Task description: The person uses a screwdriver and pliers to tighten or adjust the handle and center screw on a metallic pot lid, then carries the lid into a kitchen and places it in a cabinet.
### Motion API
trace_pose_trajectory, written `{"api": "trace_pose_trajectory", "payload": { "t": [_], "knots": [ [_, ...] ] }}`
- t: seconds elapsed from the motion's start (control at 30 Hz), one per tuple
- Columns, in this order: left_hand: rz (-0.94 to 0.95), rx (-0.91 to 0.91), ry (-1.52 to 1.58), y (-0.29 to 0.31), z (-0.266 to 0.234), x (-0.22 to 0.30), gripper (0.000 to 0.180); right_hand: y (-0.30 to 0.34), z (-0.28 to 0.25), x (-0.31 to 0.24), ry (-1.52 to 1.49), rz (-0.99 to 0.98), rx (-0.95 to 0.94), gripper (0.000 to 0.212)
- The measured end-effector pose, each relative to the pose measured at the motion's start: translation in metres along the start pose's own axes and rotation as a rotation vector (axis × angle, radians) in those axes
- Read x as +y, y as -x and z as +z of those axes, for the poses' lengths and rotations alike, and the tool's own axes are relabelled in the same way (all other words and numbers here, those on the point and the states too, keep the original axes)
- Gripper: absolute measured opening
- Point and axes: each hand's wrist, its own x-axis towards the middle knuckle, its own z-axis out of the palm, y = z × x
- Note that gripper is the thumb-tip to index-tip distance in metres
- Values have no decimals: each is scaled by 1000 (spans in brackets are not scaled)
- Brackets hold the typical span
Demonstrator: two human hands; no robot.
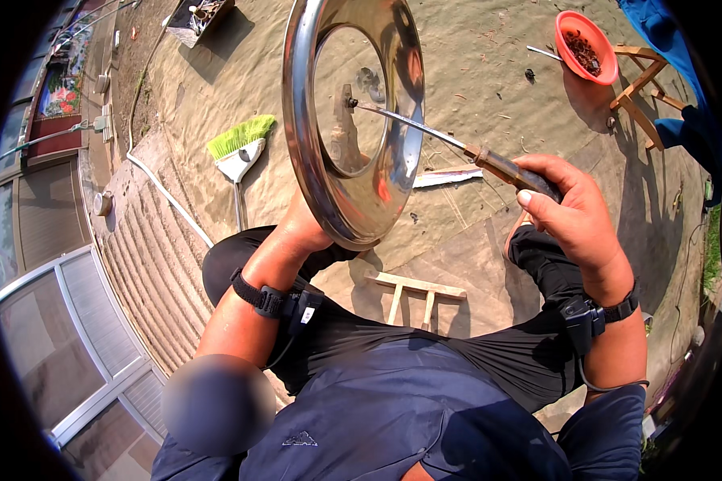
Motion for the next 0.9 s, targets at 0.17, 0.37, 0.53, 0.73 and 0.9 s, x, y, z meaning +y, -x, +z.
{"api": "trace_pose_trajectory", "payload": {
  "t": [0.17, 0.37, 0.53, 0.73, 0.9],
  "knots": [
    [-80, 28, 83, 1, 1, 8, 42, 1, -7, -6, -233, 205, -87, 41],
    [-125, -22, 155, 2, -2, 3, 39, -8, -10, 2, -364, 278, -206, 46],
    [-39, -26, 88, 2, 2, 8, 38, -5, 1, 8, 115, -152, -69, 36],
    [37, -7, -15, 2, 0, 9, 37, -10, 10, 7, 799, -713, 232, 45],
    [10, -10, -11, 1, -3, 10, 37, -12, -6, 5, -82, 72, 8, 32]
  ]
}}
